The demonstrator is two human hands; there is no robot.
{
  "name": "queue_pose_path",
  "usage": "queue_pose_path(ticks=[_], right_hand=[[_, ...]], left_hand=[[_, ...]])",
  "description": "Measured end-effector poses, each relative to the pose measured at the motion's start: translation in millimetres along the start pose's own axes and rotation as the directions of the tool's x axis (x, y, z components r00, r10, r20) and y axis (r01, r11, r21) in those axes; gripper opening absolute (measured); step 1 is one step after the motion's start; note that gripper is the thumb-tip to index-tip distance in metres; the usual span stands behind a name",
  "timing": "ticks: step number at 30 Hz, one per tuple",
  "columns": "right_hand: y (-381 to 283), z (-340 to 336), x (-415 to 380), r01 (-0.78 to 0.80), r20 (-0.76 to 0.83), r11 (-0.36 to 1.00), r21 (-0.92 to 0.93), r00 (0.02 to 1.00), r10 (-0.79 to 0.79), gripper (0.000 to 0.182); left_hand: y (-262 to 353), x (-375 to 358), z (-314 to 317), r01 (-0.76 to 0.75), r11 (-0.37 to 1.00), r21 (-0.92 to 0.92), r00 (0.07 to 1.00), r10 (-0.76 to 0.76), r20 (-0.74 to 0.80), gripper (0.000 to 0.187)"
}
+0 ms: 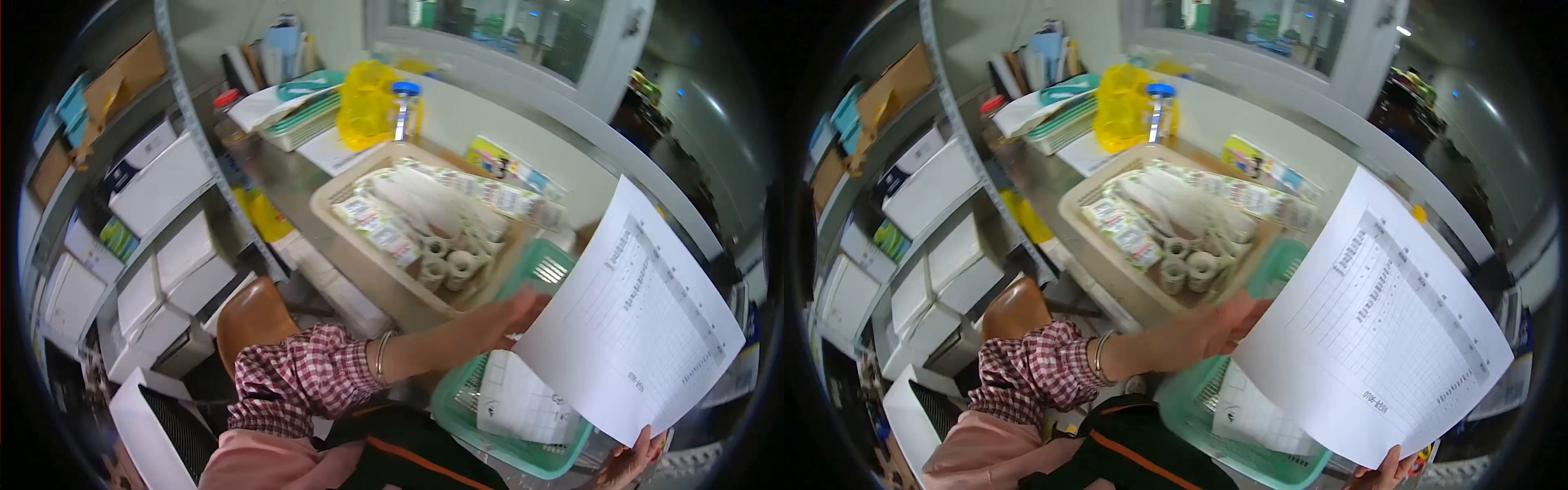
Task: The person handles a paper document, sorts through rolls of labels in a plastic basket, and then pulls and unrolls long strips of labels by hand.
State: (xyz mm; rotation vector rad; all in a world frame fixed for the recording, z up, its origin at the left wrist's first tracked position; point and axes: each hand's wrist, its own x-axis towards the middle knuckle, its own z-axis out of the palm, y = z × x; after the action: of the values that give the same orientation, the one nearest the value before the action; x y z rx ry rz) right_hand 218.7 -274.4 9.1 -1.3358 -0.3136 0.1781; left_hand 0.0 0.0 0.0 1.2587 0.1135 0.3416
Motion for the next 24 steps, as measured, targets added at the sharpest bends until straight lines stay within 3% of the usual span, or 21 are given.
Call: queue_pose_path(ticks=[2, 3, 5, 6, 7, 8, 11, 12, 13, 14, 16, 17, 19, 22, 24], right_hand=[[-8, 10, 7, -0.024, 0.016, 0.983, -0.185, 0.999, 0.028, 0.044], [-13, 44, -15, 0.019, 0.059, 0.980, -0.196, 0.998, -0.007, 0.044], [-9, 58, -24, -0.002, 0.101, 0.968, -0.252, 0.994, 0.029, 0.037], [-16, 82, -34, 0.030, 0.107, 0.976, -0.217, 0.994, -0.006, 0.040], [-17, 90, -36, 0.036, 0.126, 0.977, -0.210, 0.992, -0.009, 0.040], [-16, 96, -39, 0.008, 0.161, 0.982, -0.188, 0.987, 0.023, 0.042], [-14, 95, -40, -0.024, 0.262, 0.978, -0.209, 0.962, 0.079, 0.048], [-10, 90, -35, -0.011, 0.385, 0.984, -0.179, 0.919, 0.080, 0.047], [-15, 98, -36, -0.007, 0.501, 0.988, -0.153, 0.861, 0.084, 0.047], [-23, 106, -42, 0.134, 0.485, 0.949, -0.284, 0.874, 0.021, 0.048], [-29, 117, -48, 0.163, 0.366, 0.917, -0.363, 0.931, -0.020, 0.041], [-33, 121, -48, 0.172, 0.303, 0.903, -0.393, 0.952, -0.050, 0.039], [-28, 104, -25, 0.153, 0.341, 0.898, -0.412, 0.940, -0.004, 0.035], [-22, 100, -7, 0.183, 0.358, 0.971, -0.153, 0.926, -0.118, 0.025], [-18, 107, -4, 0.189, 0.405, 0.970, -0.155, 0.907, -0.112, 0.022]], left_hand=[[20, -5, 1, 0.031, 0.846, -0.532, 0.997, 0.011, 0.076, 0.060], [43, -36, -21, -0.024, 0.840, -0.542, 0.996, 0.064, 0.055, 0.060], [69, -56, -19, 0.059, 0.959, -0.276, 0.996, -0.074, -0.044, 0.057], [61, -56, -24, 0.039, 0.964, -0.262, 0.997, -0.056, -0.058, 0.057], [45, -56, -27, -0.126, 0.992, 0.001, 0.974, 0.124, -0.189, 0.056], [32, -60, -31, -0.237, 0.932, 0.276, 0.909, 0.313, -0.275, 0.054], [42, -88, -35, -0.114, 0.973, 0.202, 0.874, 0.195, -0.446, 0.053], [36, -99, -43, -0.120, 0.973, 0.198, 0.855, 0.202, -0.478, 0.053], [24, -113, -52, -0.297, 0.922, 0.247, 0.713, 0.387, -0.584, 0.047], [13, -129, -56, -0.442, 0.838, 0.320, 0.524, 0.530, -0.667, 0.041], [11, -183, -60, -0.538, 0.824, 0.177, 0.278, 0.372, -0.886, 0.037], [1, -206, -66, -0.531, 0.801, 0.277, 0.049, 0.356, -0.933, 0.036], [-23, -263, -71, -0.487, 0.817, 0.309, -0.207, 0.236, -0.950, 0.038], [-95, -342, -72, -0.337, 0.867, 0.366, -0.430, 0.204, -0.879, 0.039], [-167, -385, -72, -0.214, 0.920, 0.329, -0.532, 0.173, -0.829, 0.045]])
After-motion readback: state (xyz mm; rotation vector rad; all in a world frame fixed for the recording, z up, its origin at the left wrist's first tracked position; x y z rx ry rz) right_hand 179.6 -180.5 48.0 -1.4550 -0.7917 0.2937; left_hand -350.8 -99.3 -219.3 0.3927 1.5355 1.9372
